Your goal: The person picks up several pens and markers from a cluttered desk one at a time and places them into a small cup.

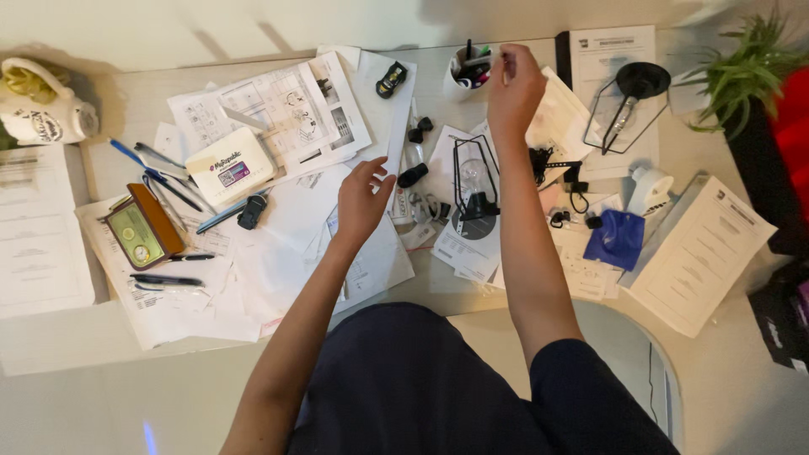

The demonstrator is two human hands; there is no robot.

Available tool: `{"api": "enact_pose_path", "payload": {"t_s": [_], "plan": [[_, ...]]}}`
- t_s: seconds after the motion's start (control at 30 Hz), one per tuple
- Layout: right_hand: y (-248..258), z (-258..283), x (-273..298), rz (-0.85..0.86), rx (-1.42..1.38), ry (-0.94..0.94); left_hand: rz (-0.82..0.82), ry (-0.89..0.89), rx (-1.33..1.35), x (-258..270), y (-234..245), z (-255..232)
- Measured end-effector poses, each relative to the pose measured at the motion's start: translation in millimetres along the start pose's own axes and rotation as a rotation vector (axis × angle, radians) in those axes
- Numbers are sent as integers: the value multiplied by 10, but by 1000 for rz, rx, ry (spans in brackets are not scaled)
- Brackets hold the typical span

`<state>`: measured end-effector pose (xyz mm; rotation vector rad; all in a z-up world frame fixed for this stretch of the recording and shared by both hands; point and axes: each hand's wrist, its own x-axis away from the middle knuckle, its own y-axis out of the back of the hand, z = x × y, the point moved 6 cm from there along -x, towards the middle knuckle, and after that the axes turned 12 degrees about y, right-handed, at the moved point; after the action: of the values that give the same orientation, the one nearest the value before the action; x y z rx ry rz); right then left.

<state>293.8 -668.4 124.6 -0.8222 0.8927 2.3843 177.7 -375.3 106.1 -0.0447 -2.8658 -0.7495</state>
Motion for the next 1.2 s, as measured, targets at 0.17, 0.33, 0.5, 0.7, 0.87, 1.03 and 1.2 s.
{"api": "enact_pose_path", "payload": {"t_s": [0.17, 0.33, 0.5, 0.7, 0.87, 1.03, 1.2], "plan": [[-286, -158, 148, 144, 115, 7, 0, 16, 5, -12, -1, 39], [-376, -269, 289, 169, 146, 33, 2, 17, -15, 4, 3, 102], [-283, -403, 441, 115, 11, -77, 7, 12, -9, 90, 28, 197], [-72, 1, 890, 102, -1, -147, 45, 22, -35, 246, 74, 391], [-308, 694, 1516, 252, -108, -213, 58, -9, -25, 440, 210, 687], [-751, 1423, 2149, 390, -217, -320, 89, 26, -77, 682, 563, 1132], [-1194, 2207, 2707, 556, -306, -319, 15, 48, -98, 889, 1049, 1587]]}}
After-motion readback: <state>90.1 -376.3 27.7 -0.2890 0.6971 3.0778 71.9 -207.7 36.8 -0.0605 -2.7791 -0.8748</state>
